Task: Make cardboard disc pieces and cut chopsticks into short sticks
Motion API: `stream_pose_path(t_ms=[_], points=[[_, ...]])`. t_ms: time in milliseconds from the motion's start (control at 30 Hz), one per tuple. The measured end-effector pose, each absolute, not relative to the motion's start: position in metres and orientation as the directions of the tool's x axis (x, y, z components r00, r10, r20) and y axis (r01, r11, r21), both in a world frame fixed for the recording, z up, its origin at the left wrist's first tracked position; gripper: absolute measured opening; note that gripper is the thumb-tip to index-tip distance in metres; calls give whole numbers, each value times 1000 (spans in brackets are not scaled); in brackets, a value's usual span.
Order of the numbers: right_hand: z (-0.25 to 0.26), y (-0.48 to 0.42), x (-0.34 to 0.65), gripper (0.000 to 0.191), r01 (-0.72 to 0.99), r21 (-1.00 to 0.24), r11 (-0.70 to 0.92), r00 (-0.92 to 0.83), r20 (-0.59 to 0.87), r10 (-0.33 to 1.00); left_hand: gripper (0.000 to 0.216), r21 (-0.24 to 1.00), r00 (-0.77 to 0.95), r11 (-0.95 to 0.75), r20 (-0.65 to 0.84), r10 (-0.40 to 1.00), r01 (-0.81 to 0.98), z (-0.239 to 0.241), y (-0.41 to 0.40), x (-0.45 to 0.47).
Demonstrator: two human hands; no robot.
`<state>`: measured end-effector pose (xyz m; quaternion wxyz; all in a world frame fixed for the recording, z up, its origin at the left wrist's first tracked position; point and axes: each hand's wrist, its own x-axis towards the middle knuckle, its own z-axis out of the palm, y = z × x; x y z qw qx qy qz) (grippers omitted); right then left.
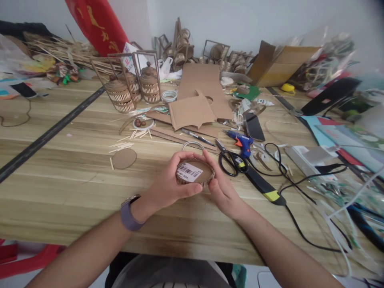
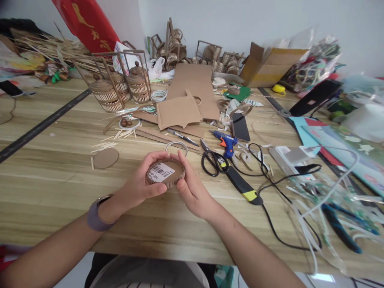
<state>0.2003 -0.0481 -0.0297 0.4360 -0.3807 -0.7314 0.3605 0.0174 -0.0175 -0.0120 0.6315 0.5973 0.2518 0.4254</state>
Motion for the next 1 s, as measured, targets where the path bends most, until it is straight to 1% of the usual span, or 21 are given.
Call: stream_pose_path(t_ms=[233, 433, 633, 800, 1000], points=[[-37, -51, 195, 62, 253, -839, 482, -309, 402, 862, 71, 979, 470, -103, 175, 865, -176, -20, -19, 18], [-39, -53, 193, 63, 263, -828, 494, -299, 417, 858, 66, 974, 451, -92, 178, 874, -207, -19, -23, 21], [-41, -54, 192, 62, 261, -829, 495, -287, 423, 859, 67, 980, 435, -110, 172, 884, -164, -17, -23, 22], [-41, -54, 191, 62, 268, -827, 495, -283, 423, 861, 63, 983, 423, -96, 154, 893, -154, -17, -23, 23], [-42, -56, 192, 61, 295, -819, 492, -303, 409, 861, 63, 984, 417, -115, 162, 894, -136, -15, -24, 23]])
